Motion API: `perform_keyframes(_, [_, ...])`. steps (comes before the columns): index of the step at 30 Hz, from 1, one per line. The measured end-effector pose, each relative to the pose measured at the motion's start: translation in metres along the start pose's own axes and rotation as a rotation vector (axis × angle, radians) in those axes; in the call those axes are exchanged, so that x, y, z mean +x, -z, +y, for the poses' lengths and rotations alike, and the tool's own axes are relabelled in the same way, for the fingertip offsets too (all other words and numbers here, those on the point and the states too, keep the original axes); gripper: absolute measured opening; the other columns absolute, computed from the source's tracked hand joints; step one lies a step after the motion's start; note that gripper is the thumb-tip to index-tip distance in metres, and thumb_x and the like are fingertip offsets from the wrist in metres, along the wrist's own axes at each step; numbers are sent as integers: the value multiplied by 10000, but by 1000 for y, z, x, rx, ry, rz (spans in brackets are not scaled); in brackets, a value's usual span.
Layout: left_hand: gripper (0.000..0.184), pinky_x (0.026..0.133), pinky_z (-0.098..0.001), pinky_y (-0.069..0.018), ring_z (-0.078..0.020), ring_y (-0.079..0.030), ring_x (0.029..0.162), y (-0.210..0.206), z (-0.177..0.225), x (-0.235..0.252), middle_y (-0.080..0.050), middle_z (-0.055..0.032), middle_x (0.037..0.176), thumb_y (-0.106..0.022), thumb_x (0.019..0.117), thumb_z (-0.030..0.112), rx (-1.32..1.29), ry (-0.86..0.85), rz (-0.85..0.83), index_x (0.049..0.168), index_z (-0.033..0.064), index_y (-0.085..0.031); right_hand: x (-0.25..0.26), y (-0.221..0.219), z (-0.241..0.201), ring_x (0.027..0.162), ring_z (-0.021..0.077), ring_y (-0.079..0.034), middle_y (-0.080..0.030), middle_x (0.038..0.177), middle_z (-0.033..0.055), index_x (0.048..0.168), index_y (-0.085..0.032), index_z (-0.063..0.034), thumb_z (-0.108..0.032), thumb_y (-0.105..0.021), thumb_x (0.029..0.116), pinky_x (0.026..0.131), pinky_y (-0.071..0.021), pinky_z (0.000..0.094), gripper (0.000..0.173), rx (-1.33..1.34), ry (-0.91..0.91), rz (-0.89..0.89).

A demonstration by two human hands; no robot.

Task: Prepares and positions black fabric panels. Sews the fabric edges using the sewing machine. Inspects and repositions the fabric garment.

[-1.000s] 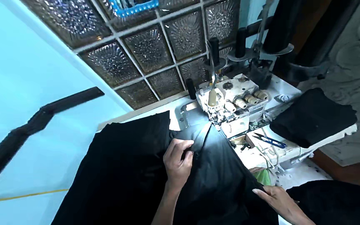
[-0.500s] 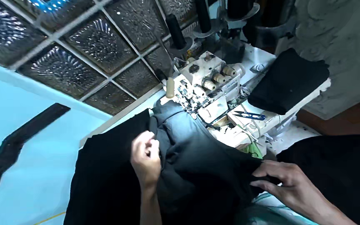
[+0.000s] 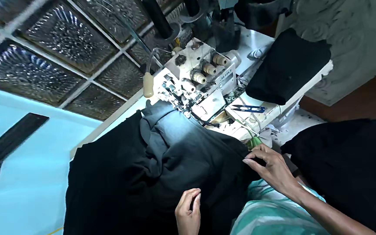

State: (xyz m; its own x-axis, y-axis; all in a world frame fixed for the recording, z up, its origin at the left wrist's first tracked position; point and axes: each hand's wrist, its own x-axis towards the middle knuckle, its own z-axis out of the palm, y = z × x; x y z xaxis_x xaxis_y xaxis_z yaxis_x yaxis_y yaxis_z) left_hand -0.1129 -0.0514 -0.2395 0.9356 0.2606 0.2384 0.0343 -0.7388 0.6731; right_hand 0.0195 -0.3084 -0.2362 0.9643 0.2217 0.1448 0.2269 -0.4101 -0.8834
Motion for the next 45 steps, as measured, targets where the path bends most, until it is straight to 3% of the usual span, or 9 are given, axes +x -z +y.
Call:
perform_keyframes(5, [158,872,-173,-550,-81,-718,925,-15,5,-13,-750,-133,967,-630,873,16,29,8,-33,933,-44,-763,-7,5,-6,847,85,-668,-717,939,94,902,-795,-89,-255,-684,930,745,-525,165,202,-57,175,138])
perform_keyframes(13, [154,865,-187,-556,-118,-730,930,-17,17,-20,-756,-134,962,-625,891,42,120,-92,13,911,-21,-764,-12,29,-18,907,160,-715,-745,926,93,901,-722,-73,-233,-597,1009,839,-543,200,230,-271,536,54])
perform_keyframes(18, [168,880,-213,-559,-145,-729,935,-19,20,-22,-758,-120,975,-616,908,66,154,-124,30,914,-1,-769,0,30,-17,932,126,-697,-721,884,72,863,-662,-57,-170,-609,979,1027,-481,235,170,-145,560,-5])
perform_keyframes(23, [163,891,-203,-553,-138,-726,940,-24,18,-23,-757,-110,967,-614,908,65,140,-130,46,904,8,-767,8,28,-20,842,85,-660,-703,887,116,857,-624,-33,-137,-613,961,782,-502,120,147,-98,544,23])
perform_keyframes(27, [166,891,-208,-552,-138,-723,938,-27,15,-25,-756,-103,977,-610,913,72,144,-130,52,915,20,-768,12,35,-22,830,24,-651,-712,912,115,884,-631,-14,-156,-619,983,767,-487,88,173,-39,494,-66])
perform_keyframes(33, [189,936,-228,-526,-189,-692,1028,-30,13,-26,-727,-159,1115,-638,926,148,166,-111,127,975,31,-778,21,61,-38,798,-100,-647,-728,923,-62,1105,-614,-85,-279,-690,960,734,-533,72,254,126,338,-363])
perform_keyframes(37, [231,1038,-223,-457,-175,-612,1187,-31,17,-23,-669,-162,1209,-642,967,249,159,-141,219,1089,75,-733,33,69,-65,753,-112,-585,-678,902,-115,1096,-612,-138,-252,-708,956,674,-488,49,204,256,396,-374])
perform_keyframes(41, [346,1112,-355,-399,-301,-541,1278,-31,22,-7,-586,-230,1323,-656,951,225,305,-169,372,1243,38,-638,43,67,-98,795,-122,-594,-678,940,-163,1071,-613,-172,-189,-718,953,701,-494,40,159,455,443,-348])
perform_keyframes(45, [550,930,-495,-486,-439,-620,1101,-27,15,14,-606,-314,1309,-703,837,137,476,-78,403,1332,-74,-588,43,56,-109,771,-126,-580,-680,922,-153,1066,-620,-153,-167,-726,942,666,-474,32,164,527,431,-361])
